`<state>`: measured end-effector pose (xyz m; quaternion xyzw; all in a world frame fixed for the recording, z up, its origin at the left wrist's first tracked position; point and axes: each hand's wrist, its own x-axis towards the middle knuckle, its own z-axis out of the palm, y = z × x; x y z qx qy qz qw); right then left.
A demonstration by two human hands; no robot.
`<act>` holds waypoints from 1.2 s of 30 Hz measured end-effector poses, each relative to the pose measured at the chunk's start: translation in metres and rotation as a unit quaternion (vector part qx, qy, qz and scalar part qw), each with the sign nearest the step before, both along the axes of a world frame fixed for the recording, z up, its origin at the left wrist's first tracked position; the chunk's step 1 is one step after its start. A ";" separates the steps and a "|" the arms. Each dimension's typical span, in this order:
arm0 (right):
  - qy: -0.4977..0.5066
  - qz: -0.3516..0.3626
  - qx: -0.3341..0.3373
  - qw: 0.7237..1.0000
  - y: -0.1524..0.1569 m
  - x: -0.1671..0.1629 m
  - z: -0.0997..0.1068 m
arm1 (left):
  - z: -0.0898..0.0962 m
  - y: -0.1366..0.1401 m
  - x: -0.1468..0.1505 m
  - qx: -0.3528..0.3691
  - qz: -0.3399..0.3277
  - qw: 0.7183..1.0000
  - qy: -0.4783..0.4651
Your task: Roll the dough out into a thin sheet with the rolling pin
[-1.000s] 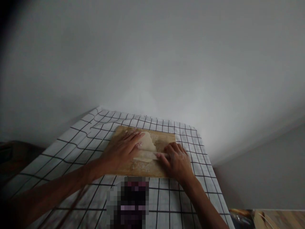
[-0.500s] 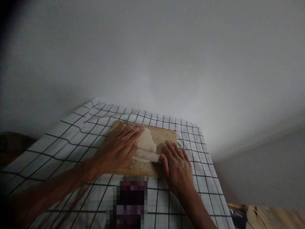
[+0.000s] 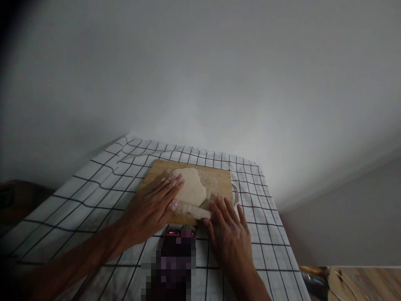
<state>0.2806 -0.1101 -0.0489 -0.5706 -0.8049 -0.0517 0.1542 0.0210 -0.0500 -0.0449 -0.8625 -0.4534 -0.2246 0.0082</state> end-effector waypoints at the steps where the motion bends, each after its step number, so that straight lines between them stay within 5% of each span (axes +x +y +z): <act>1: -0.003 0.000 -0.002 1.000 0.003 0.001 0.001 | 0.000 0.001 0.001 -0.003 0.003 1.000 0.002; 5: -0.004 -0.006 -0.006 1.000 0.039 0.006 0.007 | 0.003 0.026 0.007 -0.022 0.030 0.999 0.015; 11: 0.034 -0.024 -0.044 0.998 0.132 0.010 0.023 | 0.000 0.087 0.015 -0.036 0.082 0.996 0.005; 15: 0.027 -0.010 -0.090 0.995 0.164 0.013 0.022 | -0.006 0.100 0.017 -0.033 0.098 0.995 0.011; 24: -0.005 -0.017 -0.039 0.999 0.113 0.016 0.011 | 0.007 0.055 0.025 0.007 0.069 0.997 0.015; 33: 0.026 0.003 -0.007 1.000 0.031 0.019 -0.003 | -0.008 0.003 0.017 0.032 0.014 0.999 -0.006; 36: 0.025 0.009 -0.016 1.000 0.031 0.020 -0.002 | -0.010 -0.001 0.015 0.019 0.013 1.000 0.002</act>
